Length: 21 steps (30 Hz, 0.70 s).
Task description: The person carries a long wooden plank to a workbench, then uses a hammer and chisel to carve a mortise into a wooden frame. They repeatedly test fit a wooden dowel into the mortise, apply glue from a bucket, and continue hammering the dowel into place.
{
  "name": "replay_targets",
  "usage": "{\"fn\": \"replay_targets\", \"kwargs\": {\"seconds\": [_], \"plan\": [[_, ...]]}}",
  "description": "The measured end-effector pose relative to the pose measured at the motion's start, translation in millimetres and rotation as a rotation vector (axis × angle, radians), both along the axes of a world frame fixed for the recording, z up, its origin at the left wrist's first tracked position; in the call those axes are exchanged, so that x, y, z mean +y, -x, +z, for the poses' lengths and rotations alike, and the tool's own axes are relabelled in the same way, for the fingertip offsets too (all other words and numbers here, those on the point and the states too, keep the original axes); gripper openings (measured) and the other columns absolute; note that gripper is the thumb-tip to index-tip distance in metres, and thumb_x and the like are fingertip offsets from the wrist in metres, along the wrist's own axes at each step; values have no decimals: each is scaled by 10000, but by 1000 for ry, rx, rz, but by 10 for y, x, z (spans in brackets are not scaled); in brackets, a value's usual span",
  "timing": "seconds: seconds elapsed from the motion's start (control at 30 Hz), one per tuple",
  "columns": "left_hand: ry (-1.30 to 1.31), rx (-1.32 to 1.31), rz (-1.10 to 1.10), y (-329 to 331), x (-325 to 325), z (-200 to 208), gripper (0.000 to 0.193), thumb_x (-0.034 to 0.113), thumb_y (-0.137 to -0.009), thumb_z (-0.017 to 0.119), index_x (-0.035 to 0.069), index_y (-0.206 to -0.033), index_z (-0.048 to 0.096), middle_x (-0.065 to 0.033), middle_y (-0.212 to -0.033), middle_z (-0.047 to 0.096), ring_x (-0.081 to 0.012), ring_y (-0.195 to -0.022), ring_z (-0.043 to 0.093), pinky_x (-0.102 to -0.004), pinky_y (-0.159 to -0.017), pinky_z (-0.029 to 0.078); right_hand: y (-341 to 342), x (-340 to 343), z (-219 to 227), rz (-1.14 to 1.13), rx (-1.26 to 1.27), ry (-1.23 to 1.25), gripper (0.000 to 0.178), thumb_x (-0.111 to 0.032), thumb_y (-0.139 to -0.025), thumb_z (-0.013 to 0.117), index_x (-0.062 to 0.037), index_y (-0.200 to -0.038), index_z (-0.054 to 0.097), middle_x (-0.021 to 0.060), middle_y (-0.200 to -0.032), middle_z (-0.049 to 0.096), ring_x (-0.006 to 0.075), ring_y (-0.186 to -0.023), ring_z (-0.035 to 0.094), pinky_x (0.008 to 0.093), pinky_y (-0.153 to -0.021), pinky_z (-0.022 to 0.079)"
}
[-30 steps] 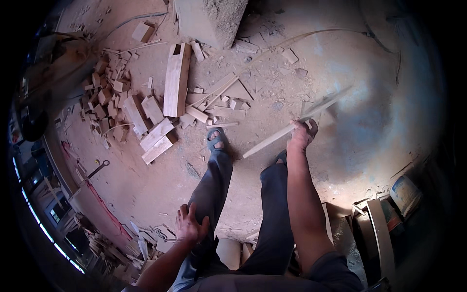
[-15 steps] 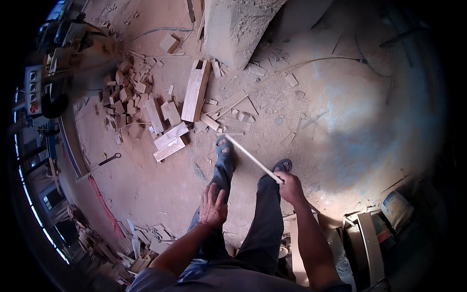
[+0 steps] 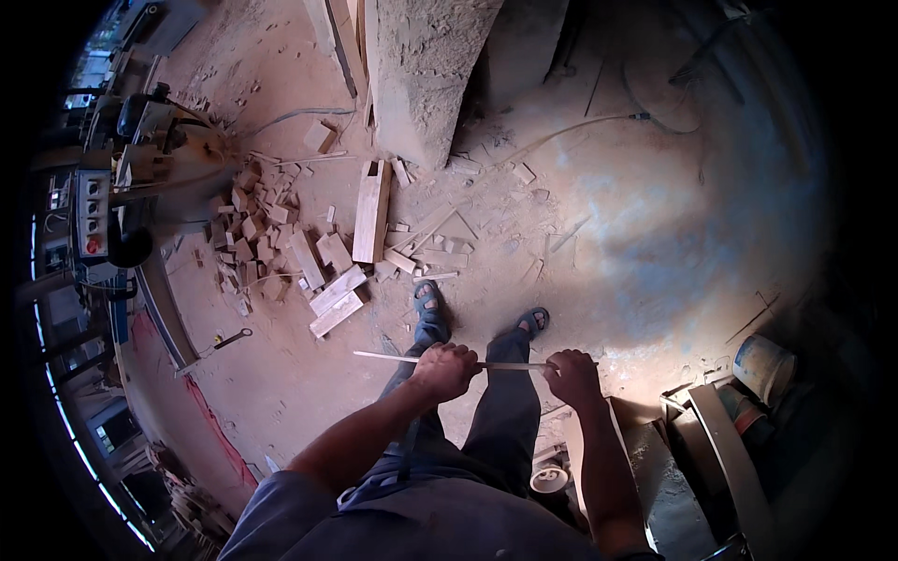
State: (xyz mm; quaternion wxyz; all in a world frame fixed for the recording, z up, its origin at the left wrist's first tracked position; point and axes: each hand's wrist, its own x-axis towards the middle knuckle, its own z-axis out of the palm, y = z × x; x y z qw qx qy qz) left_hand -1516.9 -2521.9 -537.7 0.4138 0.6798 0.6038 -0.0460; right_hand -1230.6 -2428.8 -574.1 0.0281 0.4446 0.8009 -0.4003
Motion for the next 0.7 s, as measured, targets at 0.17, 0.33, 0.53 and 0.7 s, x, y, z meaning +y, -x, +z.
{"fn": "replay_targets", "kwargs": {"seconds": [0.17,0.33,0.53,0.7], "plan": [[108,30,152,-72,90,473,281,300,-986,577,37,-971,676,-166,-964,686,-369,-987,666,-475,-852,518,-310,-56,369,-62,-71,94,245,-305,-855,731,-86,-753,697,127,-717,670,365,-712,664,494,-678,513],[167,133,242,-407,345,1080,281,377,-953,615,109,-980,696,-166,-987,710,-384,-987,673,-494,-829,523,-606,-29,830,-166,-11,-46,259,-313,-826,764,-72,-746,716,143,-711,669,342,-692,669,458,-641,516],[161,191,118,-977,529,1194,433,562,-916,620,143,-891,725,-160,-941,720,-379,-967,684,-501,-833,526,-1320,120,1326,-154,138,-262,301,-333,-816,759,-74,-676,693,142,-675,656,355,-671,666,472,-631,516],[-10,3,-94,-1662,1057,960,618,610,-930,578,38,-721,687,-229,-759,682,-446,-800,681,-550,-707,524,-2022,260,1471,-225,-56,-326,303,-367,-860,673,-99,-719,686,98,-752,694,300,-752,692,453,-743,520]]}}
